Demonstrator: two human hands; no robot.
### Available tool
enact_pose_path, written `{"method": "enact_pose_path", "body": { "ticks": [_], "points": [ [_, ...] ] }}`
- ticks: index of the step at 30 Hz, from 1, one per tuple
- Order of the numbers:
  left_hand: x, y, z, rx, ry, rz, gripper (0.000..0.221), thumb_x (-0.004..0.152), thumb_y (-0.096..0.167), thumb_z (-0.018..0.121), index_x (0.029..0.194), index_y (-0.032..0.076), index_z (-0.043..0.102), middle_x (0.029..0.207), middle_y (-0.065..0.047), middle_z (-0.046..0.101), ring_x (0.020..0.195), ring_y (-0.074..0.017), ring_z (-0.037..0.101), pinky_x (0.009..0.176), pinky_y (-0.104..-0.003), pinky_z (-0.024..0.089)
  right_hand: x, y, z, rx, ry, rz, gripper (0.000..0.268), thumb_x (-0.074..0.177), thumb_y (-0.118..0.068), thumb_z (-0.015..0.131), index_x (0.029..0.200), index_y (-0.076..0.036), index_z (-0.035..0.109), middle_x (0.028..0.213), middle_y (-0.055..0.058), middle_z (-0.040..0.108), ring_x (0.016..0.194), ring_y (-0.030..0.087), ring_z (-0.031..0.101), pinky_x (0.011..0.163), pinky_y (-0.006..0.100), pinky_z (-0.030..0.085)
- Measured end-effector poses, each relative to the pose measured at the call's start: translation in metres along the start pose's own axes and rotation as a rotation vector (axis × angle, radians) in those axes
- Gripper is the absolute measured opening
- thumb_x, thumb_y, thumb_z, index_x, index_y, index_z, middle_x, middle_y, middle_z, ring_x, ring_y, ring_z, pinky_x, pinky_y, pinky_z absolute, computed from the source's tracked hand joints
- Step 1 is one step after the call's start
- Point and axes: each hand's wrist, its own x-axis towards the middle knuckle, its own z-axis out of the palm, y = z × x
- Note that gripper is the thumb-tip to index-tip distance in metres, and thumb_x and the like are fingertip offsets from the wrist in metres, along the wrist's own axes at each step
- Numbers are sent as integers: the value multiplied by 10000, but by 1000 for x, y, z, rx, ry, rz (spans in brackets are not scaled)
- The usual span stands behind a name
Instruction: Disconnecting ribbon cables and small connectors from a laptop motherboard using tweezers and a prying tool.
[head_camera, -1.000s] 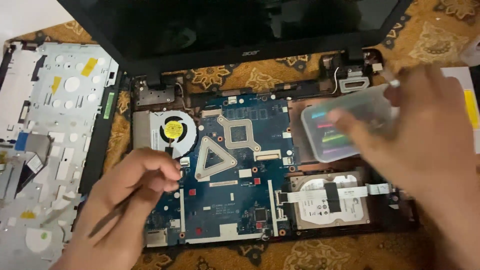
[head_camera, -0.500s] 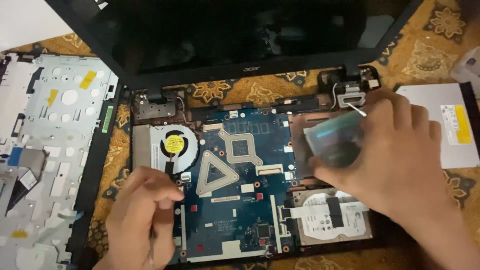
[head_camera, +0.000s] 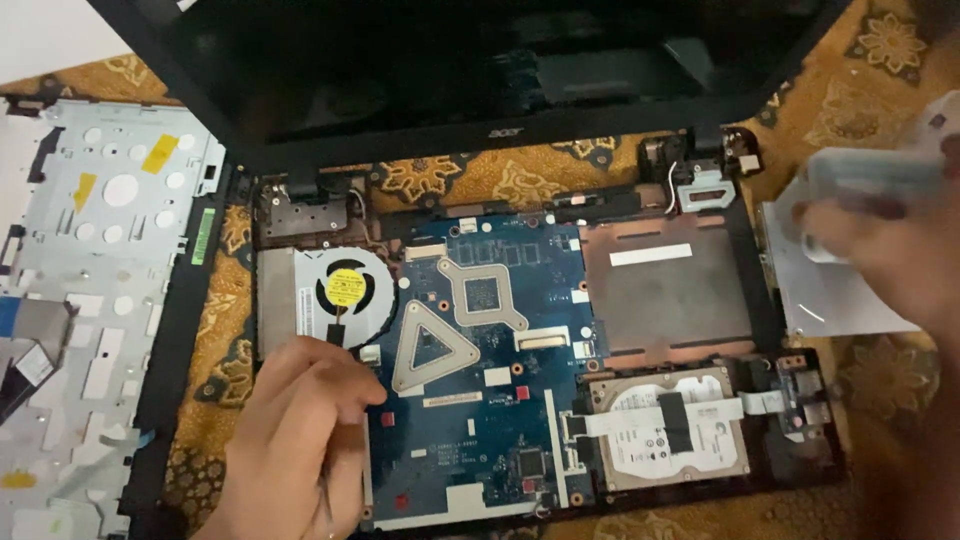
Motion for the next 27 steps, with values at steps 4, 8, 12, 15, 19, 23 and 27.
{"method": "enact_pose_path", "body": {
  "ticks": [4, 8, 12, 15, 19, 23, 27],
  "points": [
    [1, -9, 1, 18, -16, 140, 192, 977, 51, 430, 1000, 90, 616, 824, -123, 582, 735, -259, 508, 677, -394, 404, -2, -6, -3, 31, 245, -9, 953, 865, -468, 834, 1448, 227, 543, 1281, 328, 549, 1162, 443, 528, 819, 513, 411],
    [5, -11, 0, 53, -60, 242, 219, 1021, 143, 383, 987, 82, 591, 886, -117, 647, 770, -271, 570, 717, -405, 452, 0, 0, -2, -154, 240, 2, 999, 897, -710, 860, 1308, 182, 677, 1011, 247, 632, 875, 359, 626, 630, 446, 436],
    [-1, -24, 6, 102, -141, 217, 184, 970, 42, 486, 1060, 128, 620, 927, -126, 635, 774, -323, 533, 681, -479, 401, -8, -15, -14, 47, 228, 13, 950, 954, -539, 840, 1420, 201, 468, 1251, 343, 462, 1095, 491, 482, 787, 574, 375],
    [-3, -30, 8, 110, -153, 233, 206, 961, 37, 483, 1066, 136, 630, 920, -134, 625, 762, -329, 525, 645, -477, 368, -10, -10, -13, -4, 354, -148, 834, 1120, -547, 811, 1323, 194, 485, 1156, 287, 438, 1042, 427, 476, 789, 510, 345],
    [-3, -30, 9, 109, -139, 272, 163, 971, 50, 541, 1078, 120, 642, 875, -132, 621, 724, -315, 515, 642, -465, 365, -24, -12, -18, 108, 450, -258, 600, 1289, -377, 815, 1371, 148, 536, 1313, 305, 522, 1211, 446, 531, 984, 496, 374],
    [-4, -30, 8, 129, -134, 288, 223, 918, -7, 509, 1059, 101, 645, 904, -147, 652, 713, -319, 509, 627, -443, 354, -40, -59, -62, 371, 305, -477, 514, 1237, -51, 732, 970, 3, 297, 852, 158, 284, 762, 300, 317, 823, 465, 279],
    [-5, -30, 7, 121, -133, 286, 160, 968, 56, 518, 1060, 110, 638, 879, -127, 646, 690, -311, 523, 641, -453, 355, -54, -85, -76, 363, 46, -637, 516, 980, -227, 695, 621, -133, 335, 535, -6, 284, 452, 130, 318, 486, 299, 346]
  ]
}}
